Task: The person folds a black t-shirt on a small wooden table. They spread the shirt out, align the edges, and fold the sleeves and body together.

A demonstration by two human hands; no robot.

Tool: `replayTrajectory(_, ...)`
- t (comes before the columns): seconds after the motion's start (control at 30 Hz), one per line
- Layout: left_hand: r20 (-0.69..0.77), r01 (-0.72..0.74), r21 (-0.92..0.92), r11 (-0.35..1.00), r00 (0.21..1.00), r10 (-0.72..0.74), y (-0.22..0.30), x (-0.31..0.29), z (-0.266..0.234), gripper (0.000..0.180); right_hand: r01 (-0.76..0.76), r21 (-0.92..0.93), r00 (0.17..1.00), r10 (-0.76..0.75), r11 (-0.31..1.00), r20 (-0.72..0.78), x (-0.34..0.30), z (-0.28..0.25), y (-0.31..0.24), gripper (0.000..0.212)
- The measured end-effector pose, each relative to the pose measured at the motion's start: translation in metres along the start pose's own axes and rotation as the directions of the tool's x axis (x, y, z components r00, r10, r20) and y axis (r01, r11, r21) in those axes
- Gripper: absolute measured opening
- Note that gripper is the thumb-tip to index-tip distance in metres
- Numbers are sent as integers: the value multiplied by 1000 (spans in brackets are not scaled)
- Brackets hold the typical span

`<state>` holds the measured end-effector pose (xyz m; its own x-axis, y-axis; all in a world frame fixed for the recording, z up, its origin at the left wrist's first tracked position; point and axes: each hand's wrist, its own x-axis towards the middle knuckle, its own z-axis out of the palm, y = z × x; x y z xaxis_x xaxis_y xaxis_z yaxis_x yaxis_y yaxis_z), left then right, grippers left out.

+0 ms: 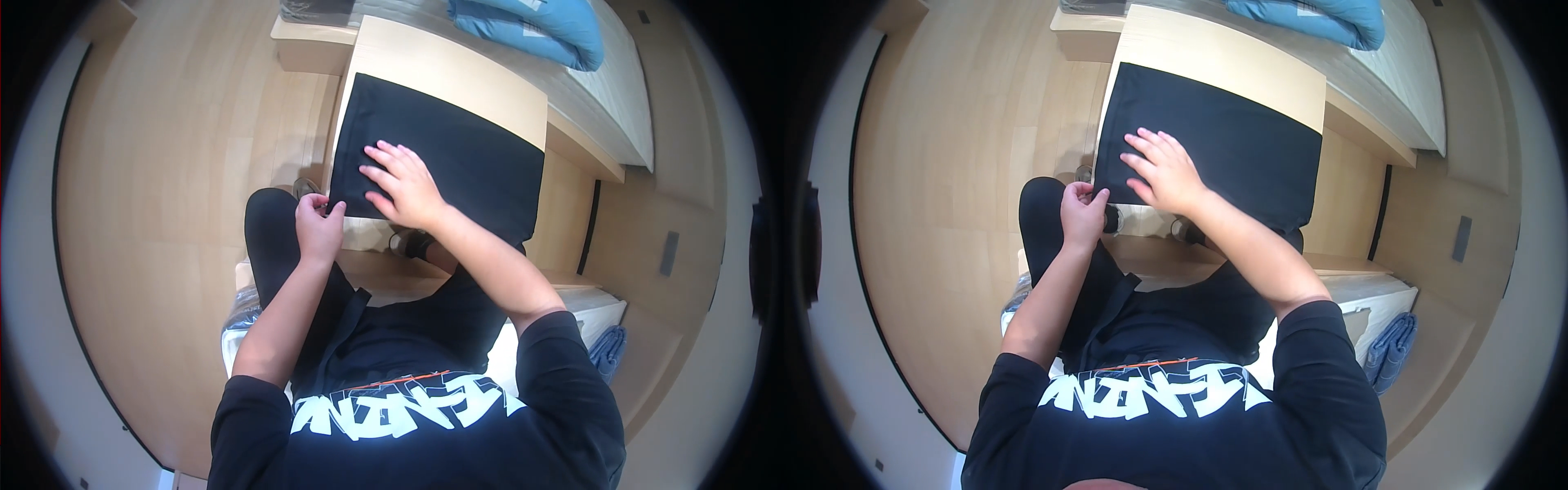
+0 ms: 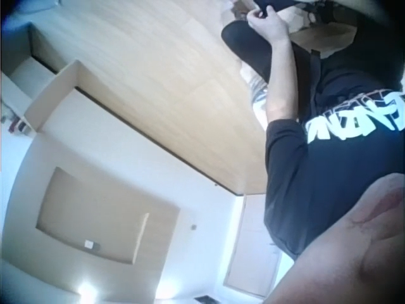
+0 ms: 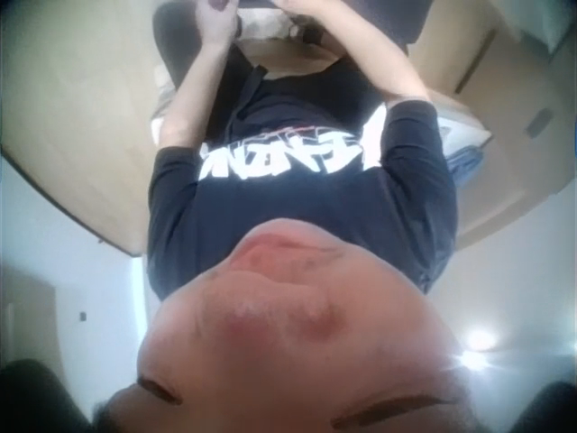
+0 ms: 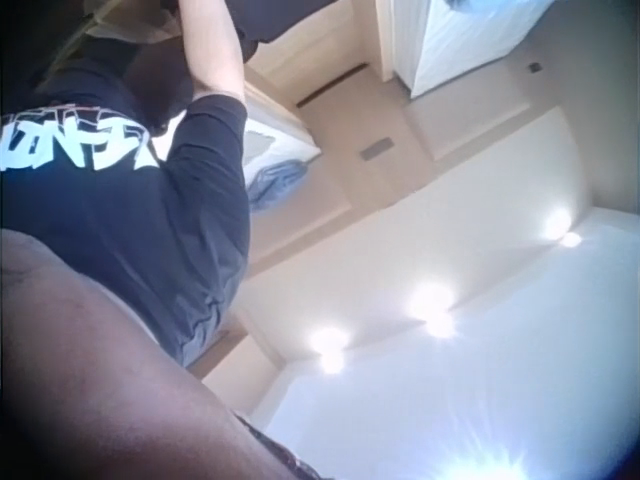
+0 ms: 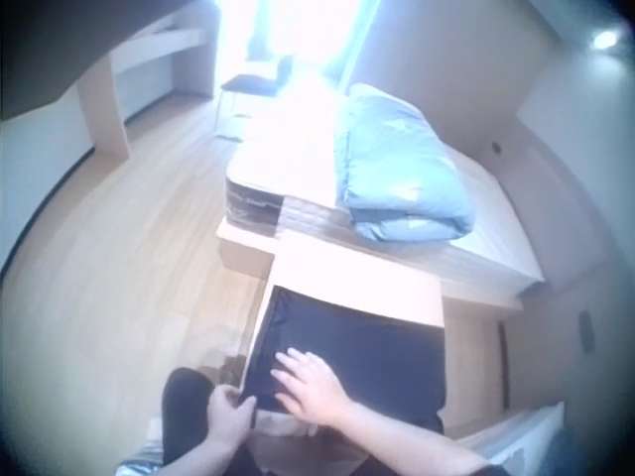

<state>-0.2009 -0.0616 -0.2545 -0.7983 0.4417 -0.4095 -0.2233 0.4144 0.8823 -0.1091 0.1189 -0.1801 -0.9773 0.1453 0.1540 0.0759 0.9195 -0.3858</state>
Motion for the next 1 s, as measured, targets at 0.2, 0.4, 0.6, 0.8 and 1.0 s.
replayTrajectory(0.2, -14, 113, -141, 984, 993, -116, 24, -4, -4, 19, -125, -103, 971, 143, 987, 190, -64, -4, -18, 64)
replayTrajectory(0.4, 141, 440, -344, 829, 897, -418, 27, 5, -17, 13, -180, -189, 932, 228, 965, 280, -78, -7, -20, 73)
replayTrajectory(0.6, 233, 572, -260, 778, 819, -524, 44, 18, -13, 27, -234, -154, 945, 262, 960, 196, -82, 6, -28, 70)
replayTrajectory(0.8, 75, 334, 13, 943, 940, -334, 59, 10, 2, 25, -199, -7, 978, 200, 980, 58, -96, 7, -29, 74)
replayTrajectory(1.0, 115, 183, 109, 977, 974, -195, 57, 19, -8, 17, -587, 83, 775, 589, 805, -228, -162, -26, 7, 76)
